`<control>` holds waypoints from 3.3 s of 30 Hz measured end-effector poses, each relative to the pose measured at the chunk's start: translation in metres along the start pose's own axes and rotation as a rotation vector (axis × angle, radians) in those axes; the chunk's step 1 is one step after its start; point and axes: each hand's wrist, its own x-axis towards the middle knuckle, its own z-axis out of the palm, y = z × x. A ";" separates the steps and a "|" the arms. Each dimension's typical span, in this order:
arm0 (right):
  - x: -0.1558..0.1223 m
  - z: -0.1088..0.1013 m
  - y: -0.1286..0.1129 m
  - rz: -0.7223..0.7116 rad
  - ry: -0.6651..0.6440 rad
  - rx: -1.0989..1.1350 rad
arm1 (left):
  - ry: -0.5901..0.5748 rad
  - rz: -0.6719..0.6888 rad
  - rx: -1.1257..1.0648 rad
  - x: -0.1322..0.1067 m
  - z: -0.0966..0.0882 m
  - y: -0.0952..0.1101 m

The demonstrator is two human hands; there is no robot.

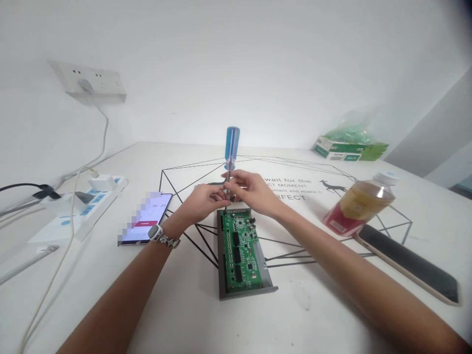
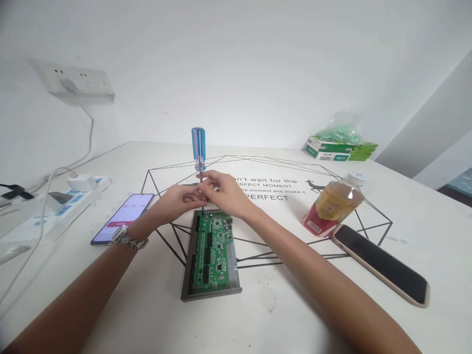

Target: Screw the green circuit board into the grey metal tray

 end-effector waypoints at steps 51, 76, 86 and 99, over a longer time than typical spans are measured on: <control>0.002 0.011 0.008 0.035 0.223 -0.083 | 0.096 0.163 -0.090 0.002 0.018 -0.005; 0.004 0.001 -0.002 -0.074 0.052 -0.153 | 0.039 0.163 0.024 0.001 0.013 0.001; -0.002 0.017 0.002 0.032 0.261 -0.130 | 0.210 0.171 0.068 -0.001 0.023 0.002; 0.020 -0.014 -0.038 -0.040 0.015 -0.061 | 0.010 0.094 -0.202 0.000 0.018 0.000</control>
